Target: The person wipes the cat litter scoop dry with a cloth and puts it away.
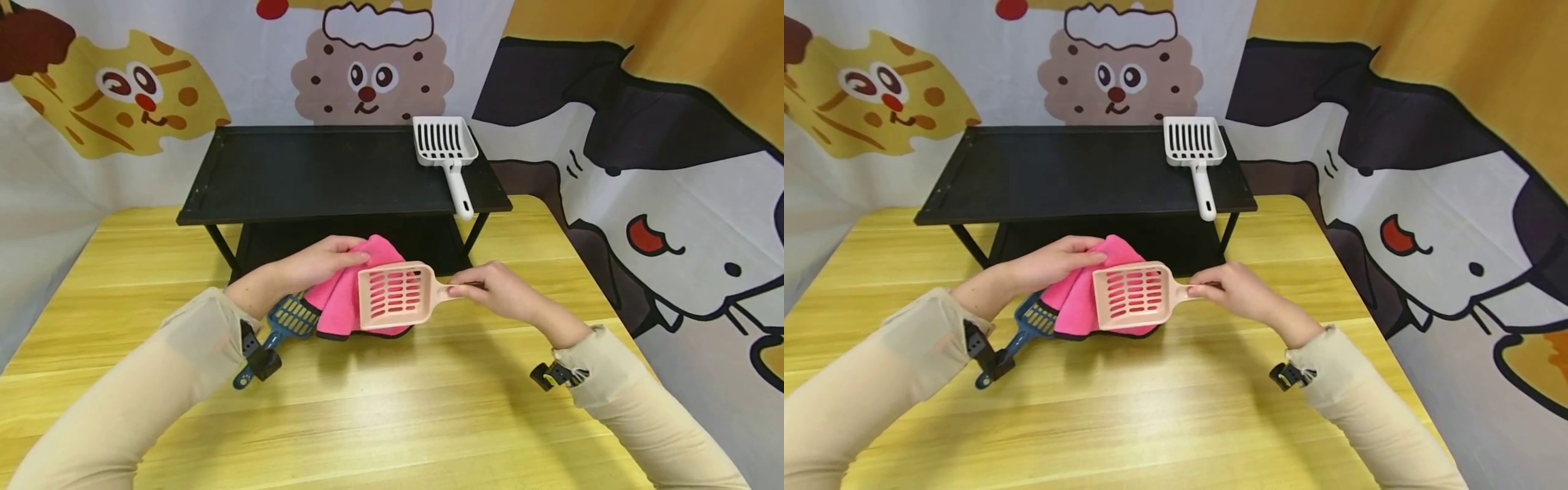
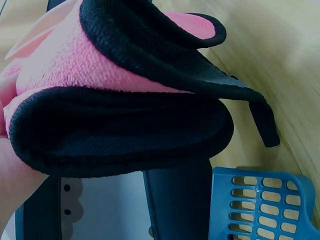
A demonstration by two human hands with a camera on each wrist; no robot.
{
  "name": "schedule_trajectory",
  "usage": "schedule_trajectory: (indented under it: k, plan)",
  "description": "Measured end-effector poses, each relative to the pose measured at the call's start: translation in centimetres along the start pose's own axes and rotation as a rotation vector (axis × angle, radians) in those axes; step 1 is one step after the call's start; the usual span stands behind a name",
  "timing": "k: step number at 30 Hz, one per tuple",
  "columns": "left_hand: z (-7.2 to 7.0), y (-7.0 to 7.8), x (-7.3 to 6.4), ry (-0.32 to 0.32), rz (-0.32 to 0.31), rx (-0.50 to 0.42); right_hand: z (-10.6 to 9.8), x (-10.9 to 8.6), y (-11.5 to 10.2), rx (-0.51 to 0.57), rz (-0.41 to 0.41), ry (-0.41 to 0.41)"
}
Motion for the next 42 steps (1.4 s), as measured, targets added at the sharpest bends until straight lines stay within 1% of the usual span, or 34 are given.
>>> schedule_trajectory:
  k: [5, 8, 11, 13, 16, 19, 22, 24, 28, 30, 32, 35, 37, 38, 40, 42]
  plan:
    - [-0.4, -0.1, -0.7, 0.025, -0.008, 0.008, -0.1, -0.4, 0.6, 0.018, 0.04, 0.021]
    - [-0.8, -0.2, -1.3, 0.039, -0.009, 0.017, -0.2, -0.6, 0.8, 0.053, 0.064, 0.025]
    - [-1.3, -0.3, -2.2, 0.056, 0.019, -0.005, -0.4, -0.8, 0.9, 0.094, 0.091, 0.03]
    - [-1.8, -0.4, -2.9, 0.081, 0.04, -0.011, -0.6, -0.8, 0.9, 0.115, 0.114, 0.038]
    - [-2.5, -0.4, -4.4, 0.137, 0.054, 0.016, -0.8, -0.6, 0.8, 0.137, 0.143, 0.047]
    - [-3.2, -0.2, -6.0, 0.185, 0.05, 0.058, -1.1, -0.3, 0.4, 0.183, 0.173, 0.05]
    - [-3.8, -0.1, -7.6, 0.222, 0.045, 0.074, -1.6, 0.1, -0.3, 0.253, 0.197, 0.054]
    - [-4.2, -0.2, -8.6, 0.248, 0.043, 0.088, -2.0, 0.6, -0.9, 0.276, 0.212, 0.06]
    - [-5.1, -1.0, -10.5, 0.293, 0.055, 0.113, -2.8, 1.9, -2.4, 0.286, 0.23, 0.073]
    - [-5.4, -1.5, -11.5, 0.296, 0.083, 0.133, -3.2, 2.7, -3.2, 0.299, 0.247, 0.082]
    - [-5.8, -2.1, -12.5, 0.297, 0.107, 0.143, -3.5, 3.4, -4.0, 0.356, 0.267, 0.082]
    - [-6.3, -3.1, -14.0, 0.324, 0.107, 0.161, -3.9, 4.5, -5.0, 0.512, 0.298, 0.071]
    - [-6.6, -3.7, -15.0, 0.345, 0.095, 0.149, -4.1, 5.1, -5.6, 0.615, 0.318, 0.066]
    - [-6.7, -4.0, -15.5, 0.357, 0.09, 0.138, -4.2, 5.5, -5.8, 0.65, 0.326, 0.067]
    - [-6.9, -4.7, -16.3, 0.365, 0.093, 0.105, -4.5, 6.1, -6.2, 0.678, 0.345, 0.084]
    - [-7.0, -5.3, -16.9, 0.358, 0.119, 0.058, -4.7, 6.6, -6.5, 0.665, 0.361, 0.104]
Point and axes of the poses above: each hand's wrist, its own x-axis towards the middle knuckle, its own z-axis out of the palm, y = z × x, the point moved 1 cm from there along x, towards the middle knuckle, and after that the axes turned 15 degrees about -y, right-handed, at the moved point
